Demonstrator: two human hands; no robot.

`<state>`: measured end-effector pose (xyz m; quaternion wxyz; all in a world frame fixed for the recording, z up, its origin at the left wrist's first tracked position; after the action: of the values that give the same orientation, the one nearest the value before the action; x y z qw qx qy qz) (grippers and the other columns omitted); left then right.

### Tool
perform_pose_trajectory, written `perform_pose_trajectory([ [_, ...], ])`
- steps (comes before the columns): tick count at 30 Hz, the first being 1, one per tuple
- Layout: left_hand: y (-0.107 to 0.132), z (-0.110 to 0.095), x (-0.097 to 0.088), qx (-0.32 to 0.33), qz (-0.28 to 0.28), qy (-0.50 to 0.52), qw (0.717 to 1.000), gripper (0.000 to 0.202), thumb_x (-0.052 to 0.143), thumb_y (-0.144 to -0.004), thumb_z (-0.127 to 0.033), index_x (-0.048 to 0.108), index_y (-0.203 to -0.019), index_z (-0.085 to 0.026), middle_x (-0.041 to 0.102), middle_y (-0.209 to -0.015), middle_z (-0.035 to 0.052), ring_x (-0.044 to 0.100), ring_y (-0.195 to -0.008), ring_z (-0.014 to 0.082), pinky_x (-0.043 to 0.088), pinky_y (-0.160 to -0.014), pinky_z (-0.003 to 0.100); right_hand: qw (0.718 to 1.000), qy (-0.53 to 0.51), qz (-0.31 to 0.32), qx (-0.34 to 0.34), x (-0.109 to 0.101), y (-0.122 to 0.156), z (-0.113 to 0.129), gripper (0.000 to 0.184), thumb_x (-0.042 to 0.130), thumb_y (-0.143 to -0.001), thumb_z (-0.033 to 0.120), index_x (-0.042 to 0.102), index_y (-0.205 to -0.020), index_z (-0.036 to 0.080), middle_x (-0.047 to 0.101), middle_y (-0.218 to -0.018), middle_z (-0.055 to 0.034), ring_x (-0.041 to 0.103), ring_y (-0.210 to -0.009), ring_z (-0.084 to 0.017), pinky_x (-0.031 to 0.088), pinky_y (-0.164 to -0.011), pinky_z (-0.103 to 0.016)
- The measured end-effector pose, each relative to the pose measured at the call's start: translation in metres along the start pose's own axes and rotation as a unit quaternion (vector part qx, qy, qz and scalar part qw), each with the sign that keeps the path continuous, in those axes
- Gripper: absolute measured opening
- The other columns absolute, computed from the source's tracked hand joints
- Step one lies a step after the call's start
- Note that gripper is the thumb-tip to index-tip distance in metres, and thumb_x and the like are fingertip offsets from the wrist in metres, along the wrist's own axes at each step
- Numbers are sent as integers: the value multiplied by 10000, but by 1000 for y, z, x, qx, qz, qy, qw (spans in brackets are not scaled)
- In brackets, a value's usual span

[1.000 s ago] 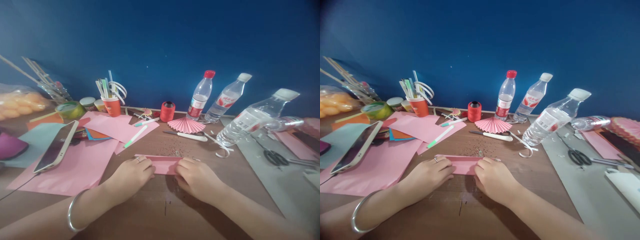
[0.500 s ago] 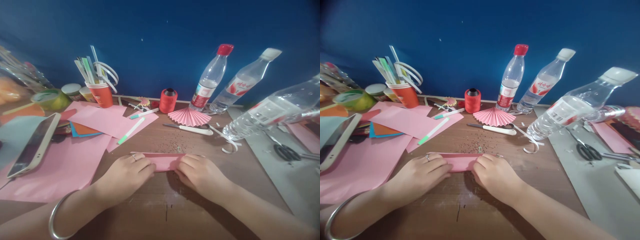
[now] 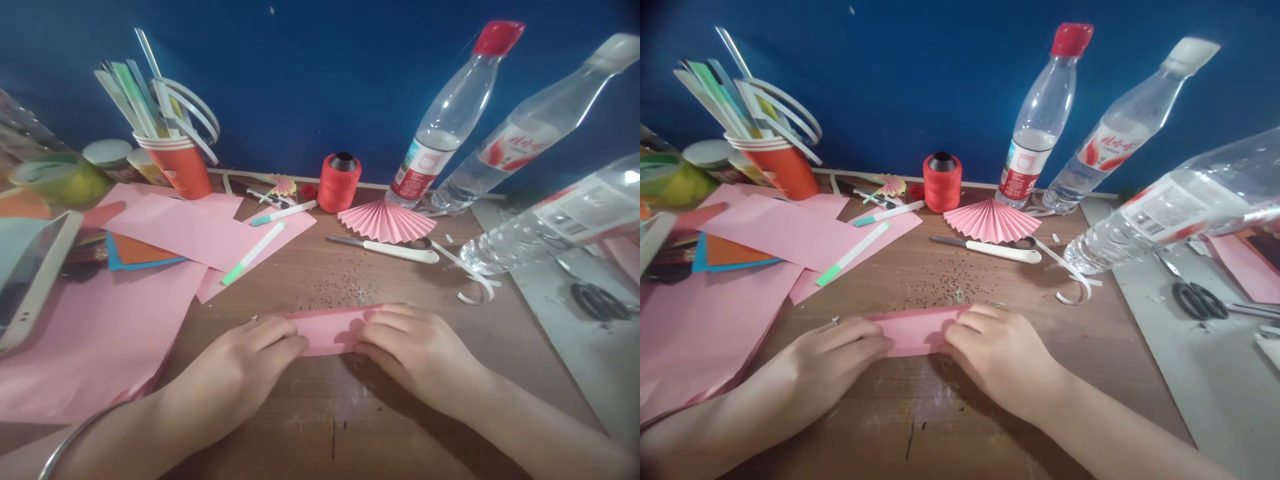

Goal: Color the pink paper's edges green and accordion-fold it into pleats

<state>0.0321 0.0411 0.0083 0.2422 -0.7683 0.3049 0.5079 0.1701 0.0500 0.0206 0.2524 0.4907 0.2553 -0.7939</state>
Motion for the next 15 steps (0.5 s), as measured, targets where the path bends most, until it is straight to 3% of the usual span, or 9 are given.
perform_pose_trajectory([
  [8,-2,-12,-11,-4,-8,-62,998,400,287,-702,19,600,-796,-210,574,-763,19,529,-715,181,473,-688,320,987,-64,19,146,-1,-1,-27,210,608,-836,287,571,-641,220,604,-641,24,563,-620,-140,400,-550,-249],
  [15,-2,-17,-12,28,-15,-89,995,377,306,-766,3,605,-823,-220,551,-766,5,541,-756,169,469,-734,299,975,-102,21,195,2,-2,-34,194,649,-768,211,565,-593,217,599,-612,41,550,-542,-125,367,-493,-243],
])
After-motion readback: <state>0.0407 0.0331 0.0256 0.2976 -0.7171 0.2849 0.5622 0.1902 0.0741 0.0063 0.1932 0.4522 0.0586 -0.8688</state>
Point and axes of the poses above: each hand's wrist, its own y-axis away from the middle knuckle, its own x-axis out of the palm, z = x × y, the point moved 9 cm from there along -y, towards the middle knuckle
